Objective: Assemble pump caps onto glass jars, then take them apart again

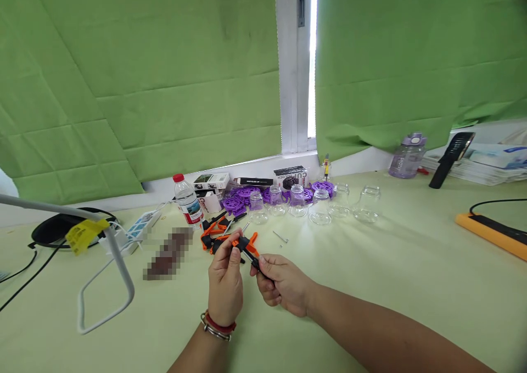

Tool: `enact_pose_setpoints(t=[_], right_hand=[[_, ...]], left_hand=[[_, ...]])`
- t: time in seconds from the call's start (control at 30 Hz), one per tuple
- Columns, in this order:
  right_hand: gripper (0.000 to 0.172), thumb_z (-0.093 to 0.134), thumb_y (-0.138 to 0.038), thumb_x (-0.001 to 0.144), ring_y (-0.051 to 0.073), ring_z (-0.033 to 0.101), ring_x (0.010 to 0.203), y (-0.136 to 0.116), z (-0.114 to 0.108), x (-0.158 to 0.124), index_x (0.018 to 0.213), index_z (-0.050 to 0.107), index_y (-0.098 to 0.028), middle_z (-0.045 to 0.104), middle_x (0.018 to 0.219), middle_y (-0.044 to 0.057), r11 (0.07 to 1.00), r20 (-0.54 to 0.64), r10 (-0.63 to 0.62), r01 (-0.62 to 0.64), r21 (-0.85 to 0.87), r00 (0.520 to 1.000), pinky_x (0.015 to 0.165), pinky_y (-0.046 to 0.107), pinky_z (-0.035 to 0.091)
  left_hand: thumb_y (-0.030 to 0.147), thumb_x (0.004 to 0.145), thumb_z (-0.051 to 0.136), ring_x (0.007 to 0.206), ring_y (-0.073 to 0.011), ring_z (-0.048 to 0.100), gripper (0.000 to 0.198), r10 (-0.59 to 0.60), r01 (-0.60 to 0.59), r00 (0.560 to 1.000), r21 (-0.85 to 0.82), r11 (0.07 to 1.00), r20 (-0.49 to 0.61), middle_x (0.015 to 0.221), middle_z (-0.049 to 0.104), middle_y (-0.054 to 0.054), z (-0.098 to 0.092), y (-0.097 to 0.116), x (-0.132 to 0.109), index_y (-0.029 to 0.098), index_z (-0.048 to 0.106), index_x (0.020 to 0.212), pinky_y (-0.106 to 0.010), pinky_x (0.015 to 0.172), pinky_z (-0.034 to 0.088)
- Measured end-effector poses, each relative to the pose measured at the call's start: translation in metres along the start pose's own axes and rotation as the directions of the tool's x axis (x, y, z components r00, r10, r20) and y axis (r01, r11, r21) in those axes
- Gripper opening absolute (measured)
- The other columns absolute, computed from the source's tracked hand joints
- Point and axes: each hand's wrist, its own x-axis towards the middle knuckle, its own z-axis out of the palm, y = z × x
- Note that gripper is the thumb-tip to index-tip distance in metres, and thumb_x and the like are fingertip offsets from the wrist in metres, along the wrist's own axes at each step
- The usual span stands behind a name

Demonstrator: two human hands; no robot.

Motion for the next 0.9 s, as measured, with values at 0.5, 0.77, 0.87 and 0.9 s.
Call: enact_pose_setpoints(t=[0.5, 0.77, 0.87, 0.9], right_hand=[[0.029, 0.048, -0.046, 0.087, 0.003, 0.018, 0.038, -0.001, -0.002, -0.001, 0.079, 0.048, -0.018, 0.032, 0.046, -0.009, 0.996, 0.016, 0.042, -0.043, 0.072, 0.999, 0.043, 0.02, 0.012], [0.027, 0.051, -0.041, 0.085, 0.003, 0.021, 0.036, -0.014, -0.011, -0.002, 0.073, 0.045, -0.018, 0.038, 0.046, -0.008, 0.982, 0.117, 0.115, -0.13, 0.136, 0.986, 0.042, 0.019, 0.013], [0.024, 0.051, -0.038, 0.084, 0.004, 0.024, 0.033, -0.015, -0.013, -0.001, 0.073, 0.049, -0.017, 0.04, 0.042, -0.007, 0.991, 0.067, 0.095, -0.101, 0.083, 0.993, 0.039, 0.019, 0.017], [0.024, 0.05, -0.037, 0.084, 0.005, 0.025, 0.031, -0.014, -0.013, -0.001, 0.072, 0.049, -0.016, 0.041, 0.04, -0.007, 0.995, 0.041, 0.073, -0.075, 0.059, 0.996, 0.038, 0.02, 0.018]], left_hand=[[0.035, 0.087, 0.051, 0.113, -0.0199, 0.051, 0.021, 0.068, -0.079, 0.995, 0.178, 0.981, 0.066, 0.123, 0.054, -0.008, 0.003, 0.005, -0.004, 0.023, 0.052, 0.103, -0.038, 0.096, 0.039], [0.026, 0.066, 0.075, 0.121, -0.0249, 0.044, 0.06, 0.128, -0.167, 0.965, 0.16, 0.973, 0.229, 0.131, 0.046, -0.009, 0.004, 0.0, -0.007, 0.026, 0.044, 0.118, -0.044, 0.105, 0.032], [0.021, 0.051, 0.083, 0.124, -0.0289, 0.04, 0.086, 0.128, -0.196, 0.951, 0.228, 0.954, 0.283, 0.133, 0.042, -0.011, 0.005, 0.001, -0.009, 0.026, 0.038, 0.124, -0.049, 0.106, 0.029], [0.02, 0.047, 0.084, 0.124, -0.0302, 0.039, 0.094, 0.124, -0.202, 0.946, 0.247, 0.948, 0.299, 0.134, 0.04, -0.012, 0.005, 0.002, -0.01, 0.026, 0.035, 0.127, -0.05, 0.106, 0.028]])
